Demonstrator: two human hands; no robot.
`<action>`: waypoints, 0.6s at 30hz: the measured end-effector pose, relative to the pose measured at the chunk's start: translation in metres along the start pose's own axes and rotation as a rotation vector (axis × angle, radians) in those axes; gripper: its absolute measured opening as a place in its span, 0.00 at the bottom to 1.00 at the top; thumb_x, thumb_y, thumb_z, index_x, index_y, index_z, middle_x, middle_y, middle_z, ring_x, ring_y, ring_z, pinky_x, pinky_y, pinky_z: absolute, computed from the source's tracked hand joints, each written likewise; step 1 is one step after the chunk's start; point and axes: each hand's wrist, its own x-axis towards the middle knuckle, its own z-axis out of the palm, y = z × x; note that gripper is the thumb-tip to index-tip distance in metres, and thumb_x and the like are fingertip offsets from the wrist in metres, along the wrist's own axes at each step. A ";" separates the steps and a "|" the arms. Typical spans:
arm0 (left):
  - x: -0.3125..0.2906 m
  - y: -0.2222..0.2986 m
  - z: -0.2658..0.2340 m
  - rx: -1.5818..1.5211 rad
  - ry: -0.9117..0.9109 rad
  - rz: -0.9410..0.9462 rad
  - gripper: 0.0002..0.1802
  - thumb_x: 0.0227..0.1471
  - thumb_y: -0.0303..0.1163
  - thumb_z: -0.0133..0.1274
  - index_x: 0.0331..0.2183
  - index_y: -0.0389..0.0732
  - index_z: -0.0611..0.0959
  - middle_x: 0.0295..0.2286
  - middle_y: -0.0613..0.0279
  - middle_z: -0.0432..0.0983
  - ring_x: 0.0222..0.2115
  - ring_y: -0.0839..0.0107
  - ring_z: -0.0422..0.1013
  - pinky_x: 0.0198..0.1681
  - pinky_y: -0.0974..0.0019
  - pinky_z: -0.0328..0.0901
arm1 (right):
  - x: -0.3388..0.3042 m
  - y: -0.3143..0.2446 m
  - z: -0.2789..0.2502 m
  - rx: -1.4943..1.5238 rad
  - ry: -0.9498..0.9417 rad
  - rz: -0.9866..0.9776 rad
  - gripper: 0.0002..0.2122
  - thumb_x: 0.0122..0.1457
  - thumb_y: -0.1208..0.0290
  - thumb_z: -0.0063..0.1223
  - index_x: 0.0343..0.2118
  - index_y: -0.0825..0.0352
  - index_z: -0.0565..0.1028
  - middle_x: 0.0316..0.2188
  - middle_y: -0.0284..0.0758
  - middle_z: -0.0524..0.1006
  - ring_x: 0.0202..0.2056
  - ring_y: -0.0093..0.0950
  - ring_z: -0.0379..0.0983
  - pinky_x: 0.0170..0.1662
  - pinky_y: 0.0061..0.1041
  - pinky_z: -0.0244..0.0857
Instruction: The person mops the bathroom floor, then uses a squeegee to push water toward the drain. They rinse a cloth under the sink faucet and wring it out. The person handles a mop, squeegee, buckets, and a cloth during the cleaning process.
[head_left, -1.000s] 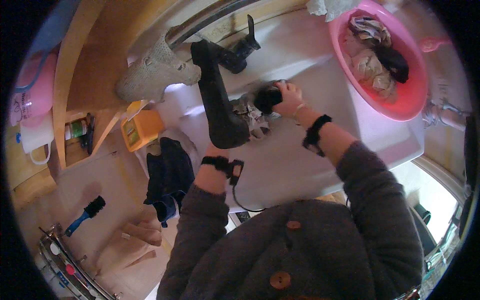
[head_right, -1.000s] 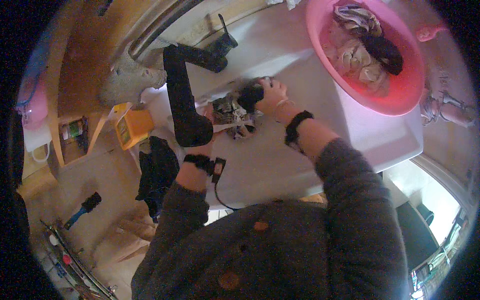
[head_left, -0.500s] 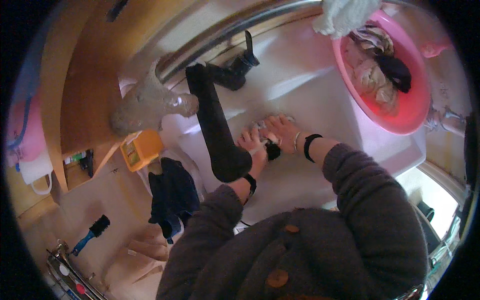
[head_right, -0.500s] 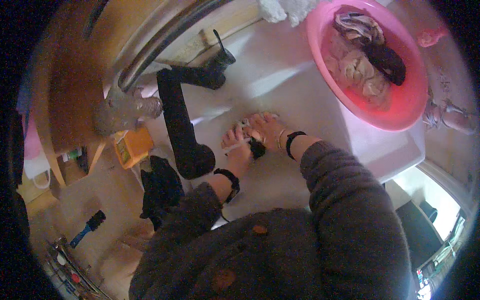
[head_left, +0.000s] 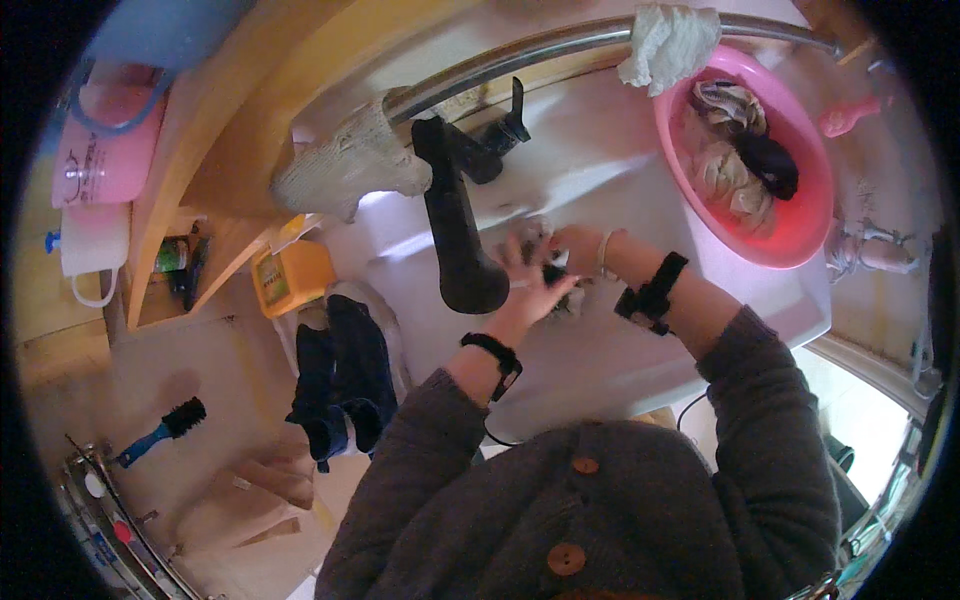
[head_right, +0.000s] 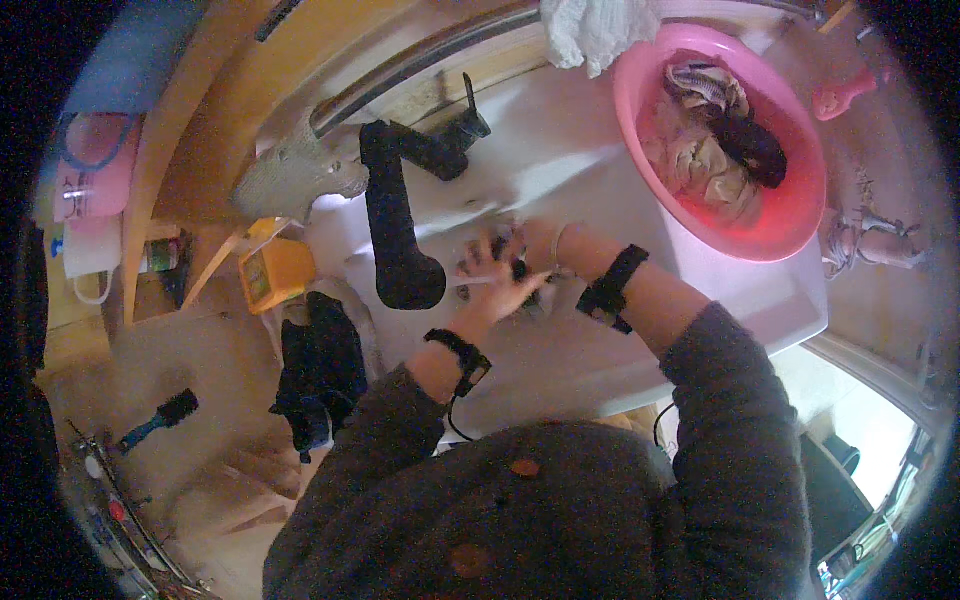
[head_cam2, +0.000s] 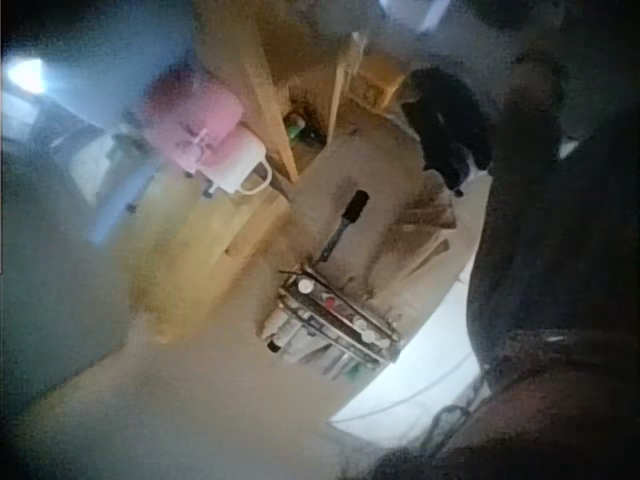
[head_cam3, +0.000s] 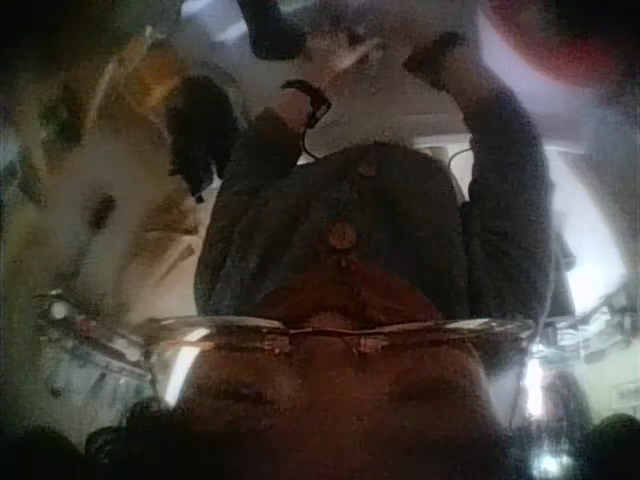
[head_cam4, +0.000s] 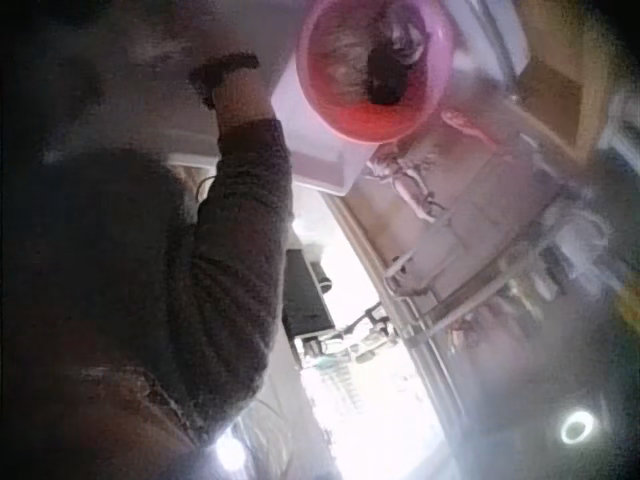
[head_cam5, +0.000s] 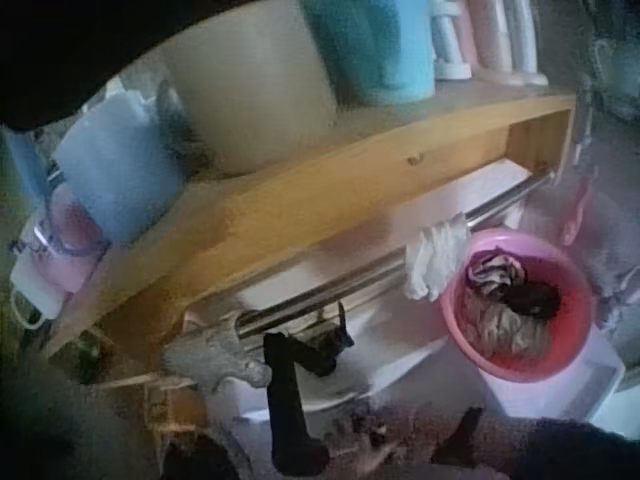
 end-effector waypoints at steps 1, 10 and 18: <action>0.002 0.012 -0.006 0.051 -0.041 0.036 0.34 0.38 0.53 0.57 0.49 0.57 0.70 0.58 0.55 0.43 0.54 0.40 0.47 0.51 0.35 0.47 | -0.006 0.008 -0.015 -0.019 0.133 0.215 0.25 0.40 0.70 0.54 0.46 0.64 0.68 0.37 0.44 0.74 0.42 0.41 0.69 0.47 0.35 0.62; -0.010 -0.021 -0.008 -0.046 -0.165 0.289 0.29 0.29 0.42 0.64 0.40 0.54 0.78 0.51 0.59 0.57 0.51 0.44 0.53 0.50 0.41 0.50 | 0.027 -0.022 -0.094 0.754 1.043 -0.045 0.33 0.40 0.83 0.49 0.55 0.65 0.57 0.51 0.42 0.65 0.53 0.37 0.62 0.53 0.29 0.58; -0.045 -0.074 -0.028 0.117 -0.398 0.234 0.29 0.34 0.45 0.61 0.43 0.54 0.76 0.52 0.64 0.54 0.43 0.56 0.67 0.43 0.53 0.65 | 0.021 -0.017 0.001 0.598 0.859 0.369 0.19 0.42 0.76 0.51 0.42 0.66 0.71 0.40 0.43 0.73 0.44 0.39 0.69 0.47 0.34 0.63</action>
